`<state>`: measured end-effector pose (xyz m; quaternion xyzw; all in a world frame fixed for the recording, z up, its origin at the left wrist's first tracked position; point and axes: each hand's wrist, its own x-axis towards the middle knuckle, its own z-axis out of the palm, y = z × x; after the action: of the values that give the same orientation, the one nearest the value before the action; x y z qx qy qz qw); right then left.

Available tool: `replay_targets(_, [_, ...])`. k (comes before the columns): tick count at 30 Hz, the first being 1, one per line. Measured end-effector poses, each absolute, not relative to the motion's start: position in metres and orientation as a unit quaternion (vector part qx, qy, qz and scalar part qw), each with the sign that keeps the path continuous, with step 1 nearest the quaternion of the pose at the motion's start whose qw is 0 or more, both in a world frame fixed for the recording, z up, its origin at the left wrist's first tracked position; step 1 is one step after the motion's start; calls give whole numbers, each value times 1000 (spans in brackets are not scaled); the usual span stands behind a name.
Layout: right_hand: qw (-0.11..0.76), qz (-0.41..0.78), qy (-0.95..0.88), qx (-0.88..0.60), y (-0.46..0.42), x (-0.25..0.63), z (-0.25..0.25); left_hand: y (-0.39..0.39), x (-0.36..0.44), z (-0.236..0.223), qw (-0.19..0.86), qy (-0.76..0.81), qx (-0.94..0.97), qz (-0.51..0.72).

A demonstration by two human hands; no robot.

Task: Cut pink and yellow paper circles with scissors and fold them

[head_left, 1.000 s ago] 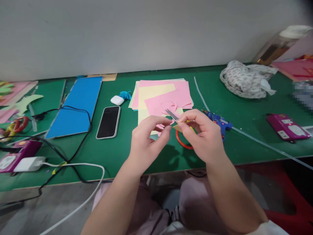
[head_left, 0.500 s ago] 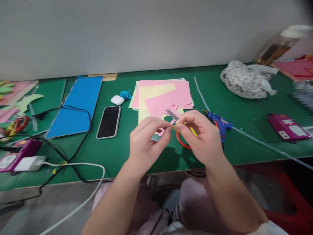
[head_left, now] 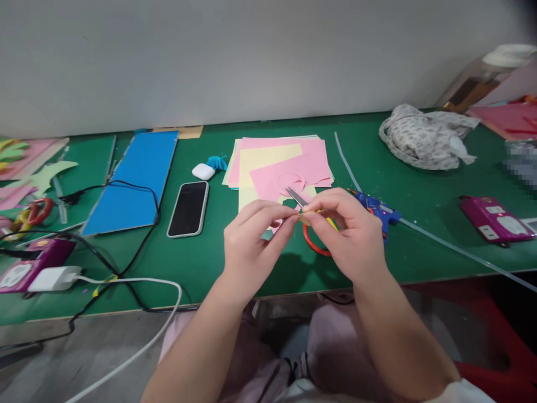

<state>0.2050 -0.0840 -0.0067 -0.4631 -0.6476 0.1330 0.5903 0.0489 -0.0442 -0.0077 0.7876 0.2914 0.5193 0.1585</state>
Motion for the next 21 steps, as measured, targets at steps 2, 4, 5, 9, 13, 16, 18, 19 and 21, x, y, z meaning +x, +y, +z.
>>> replay_targets(2, [561, 59, -680, -469, -84, 207, -5, -43, 48, -8, 149, 285, 794, 516])
replay_targets(4, [530, -10, -705, -471, -83, 210, -4, -42, 47, -9, 137, 278, 805, 507])
replay_targets(5, [517, -32, -715, -470, -83, 211, -4, -42, 47, -10, 129, 273, 811, 500])
replay_targets(9, [488, -72, -739, -459, -81, 214, -6, -40, 46, -11, 119, 253, 836, 472])
replay_targets(13, [478, -64, -757, -441, -80, 214, -6, -38, 45, -10, 146, 231, 843, 463])
replay_targets(16, [497, -29, -752, -433, -81, 215, -6, -37, 44, -8, 150, 226, 842, 466])
replay_targets(18, [509, -1, -743, -435, -82, 215, -5, -37, 43, -6, 147, 229, 841, 468])
replay_targets(19, [512, 8, -739, -438, -82, 215, -5, -37, 42, -6, 145, 230, 841, 468])
replay_targets(21, [512, 11, -734, -446, -83, 216, -4, -36, 42, -6, 141, 233, 840, 468])
